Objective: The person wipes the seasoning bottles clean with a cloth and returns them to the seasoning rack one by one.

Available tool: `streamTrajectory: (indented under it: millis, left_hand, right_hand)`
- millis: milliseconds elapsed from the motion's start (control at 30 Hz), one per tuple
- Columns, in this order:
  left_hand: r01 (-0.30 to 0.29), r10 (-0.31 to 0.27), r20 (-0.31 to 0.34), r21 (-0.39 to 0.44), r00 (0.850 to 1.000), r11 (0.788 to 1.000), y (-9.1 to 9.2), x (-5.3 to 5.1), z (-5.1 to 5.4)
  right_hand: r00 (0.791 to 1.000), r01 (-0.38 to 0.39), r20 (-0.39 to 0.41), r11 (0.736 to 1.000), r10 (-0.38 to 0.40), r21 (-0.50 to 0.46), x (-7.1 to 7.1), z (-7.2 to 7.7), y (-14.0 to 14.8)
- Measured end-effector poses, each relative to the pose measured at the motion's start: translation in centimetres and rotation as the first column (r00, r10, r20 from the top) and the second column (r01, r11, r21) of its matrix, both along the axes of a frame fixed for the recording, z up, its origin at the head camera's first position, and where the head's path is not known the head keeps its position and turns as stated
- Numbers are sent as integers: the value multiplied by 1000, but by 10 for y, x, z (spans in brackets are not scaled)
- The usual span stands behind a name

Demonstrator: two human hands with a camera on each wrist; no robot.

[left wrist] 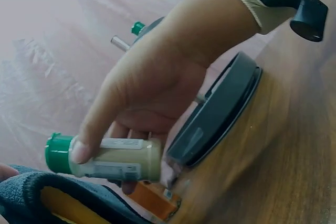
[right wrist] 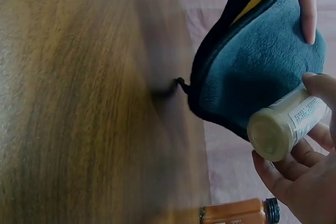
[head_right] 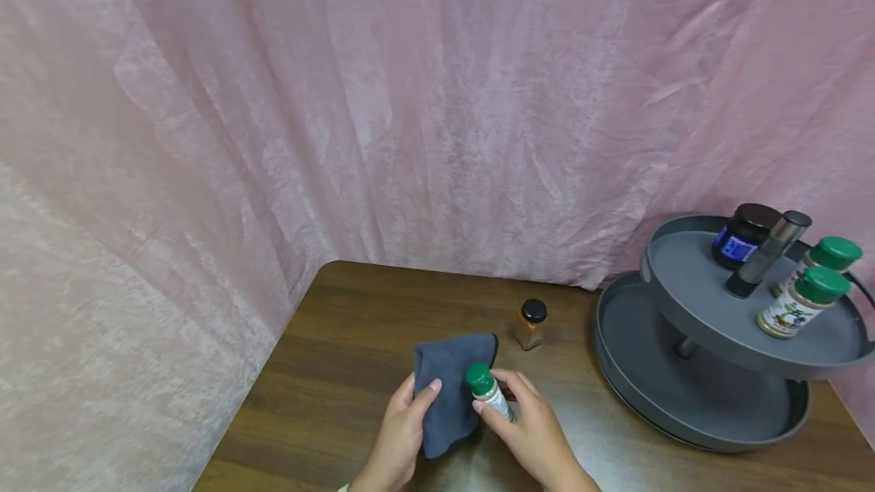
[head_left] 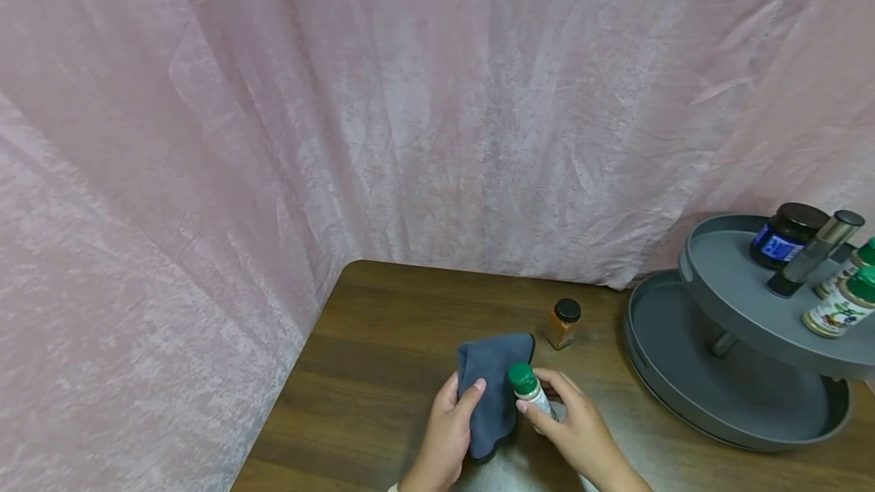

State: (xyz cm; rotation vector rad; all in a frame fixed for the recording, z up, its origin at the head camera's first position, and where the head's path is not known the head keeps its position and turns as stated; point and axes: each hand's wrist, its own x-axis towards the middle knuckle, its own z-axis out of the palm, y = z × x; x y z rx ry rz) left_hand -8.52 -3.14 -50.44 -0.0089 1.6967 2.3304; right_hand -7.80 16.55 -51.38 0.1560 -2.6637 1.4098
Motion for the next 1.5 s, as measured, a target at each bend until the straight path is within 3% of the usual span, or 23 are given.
streamTrajectory:
  millis: [333, 500, 633, 833, 1067, 1200, 1333, 1500]
  left_hand:
    - [36, -36, -3, -15, 999, 999, 8, 6, -5]
    - [19, -23, -32, -114, 999, 993, 8, 10, -4]
    - [-6, -13, -70, -253, 997, 967, 8, 12, -3]
    - [-43, -23, -161, -391, 987, 920, 8, 14, -2]
    - [-80, -74, -278, -505, 958, 860, 8, 16, -4]
    - [-109, -96, -337, -542, 937, 833, 8, 17, -5]
    - [-117, -109, -365, -545, 925, 830, 9, 16, -7]
    - [-87, -89, -303, -521, 949, 849, 8, 13, -9]
  right_hand:
    - [999, -6, 50, 999, 8, -39, 0, 5, -2]
    - [998, 4, 59, 999, -1, -49, 0, 5, -3]
    - [996, 22, 88, 998, -18, -54, -1, 5, -3]
    - [994, 30, 106, 998, -25, -48, 0, 2, -3]
    - [994, -6, 110, 1000, 8, -16, 1, -4, -5]
    - [997, -51, 57, 998, 48, 46, 3, -7, -5]
    - [993, -114, -13, 990, 115, 78, 5, -9, -4]
    - [984, -161, -57, 984, 166, 77, 10, -8, -3]
